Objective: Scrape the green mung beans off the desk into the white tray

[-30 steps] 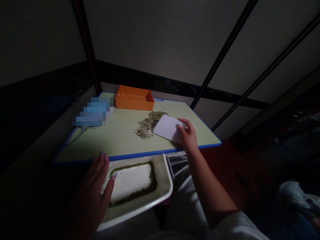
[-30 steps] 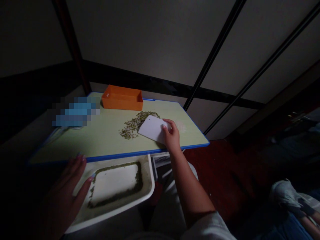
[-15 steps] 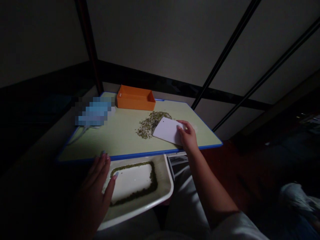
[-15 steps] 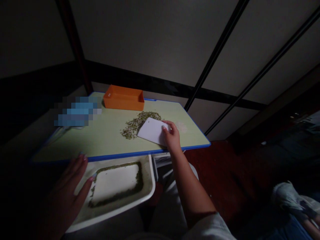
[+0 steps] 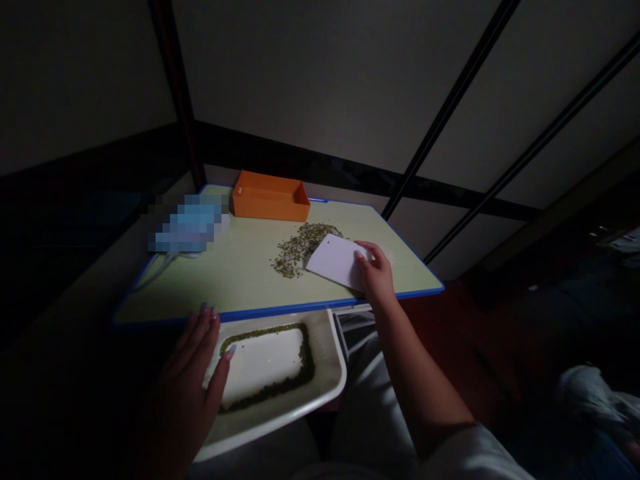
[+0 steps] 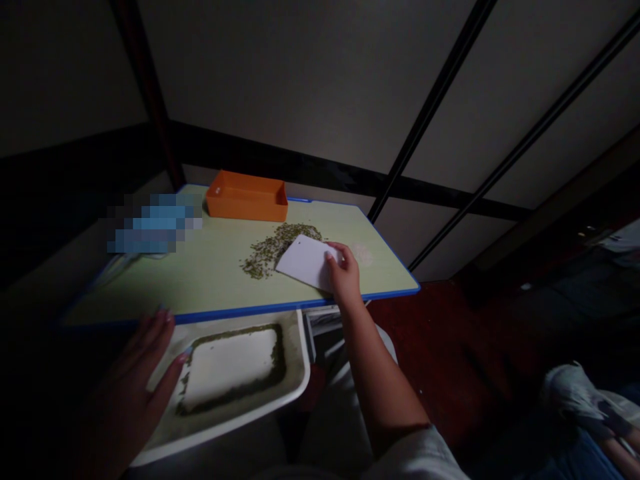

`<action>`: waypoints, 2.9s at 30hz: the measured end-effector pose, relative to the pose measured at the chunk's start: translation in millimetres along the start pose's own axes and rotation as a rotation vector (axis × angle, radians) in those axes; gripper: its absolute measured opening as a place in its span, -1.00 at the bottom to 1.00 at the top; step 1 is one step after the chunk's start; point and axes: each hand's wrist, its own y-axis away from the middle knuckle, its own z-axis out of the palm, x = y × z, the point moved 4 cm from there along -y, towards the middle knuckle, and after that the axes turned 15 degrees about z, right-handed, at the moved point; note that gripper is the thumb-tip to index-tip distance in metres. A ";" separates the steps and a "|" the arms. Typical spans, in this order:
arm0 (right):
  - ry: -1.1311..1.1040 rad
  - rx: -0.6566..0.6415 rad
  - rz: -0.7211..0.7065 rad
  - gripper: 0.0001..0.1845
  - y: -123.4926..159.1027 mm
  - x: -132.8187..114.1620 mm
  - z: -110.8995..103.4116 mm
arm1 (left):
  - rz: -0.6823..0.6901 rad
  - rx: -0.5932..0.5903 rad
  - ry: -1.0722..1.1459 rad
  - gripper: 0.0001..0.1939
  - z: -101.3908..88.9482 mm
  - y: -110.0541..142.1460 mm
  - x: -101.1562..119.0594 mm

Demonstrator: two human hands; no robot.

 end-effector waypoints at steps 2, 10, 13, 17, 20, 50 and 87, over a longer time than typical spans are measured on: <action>0.001 0.027 0.005 -0.62 -0.2 0.8 -1.0 | -0.002 0.002 0.003 -0.35 0.2 0.5 0.0; -0.007 -0.033 -0.005 -0.62 0.7 2.0 4.1 | -0.016 -0.020 0.008 -0.33 2.9 1.6 -1.6; 0.003 -0.032 -0.012 -0.62 0.1 2.5 4.5 | -0.016 -0.002 0.010 -0.34 2.7 1.6 -1.8; 0.010 -0.032 0.011 -0.61 -1.5 4.3 5.0 | -0.008 0.007 0.021 -0.33 2.2 2.7 -2.1; 0.006 -0.013 0.020 -0.61 -2.5 5.5 3.4 | -0.014 -0.004 0.031 -0.33 2.0 3.1 -2.6; -0.007 -0.001 -0.003 -0.60 -8.8 5.5 0.6 | -0.026 0.009 0.017 -0.34 -1.3 -2.0 0.3; -0.006 -0.415 -0.019 -0.62 -42.7 -9.3 27.2 | -0.003 0.016 0.000 -0.36 0.9 1.7 -1.9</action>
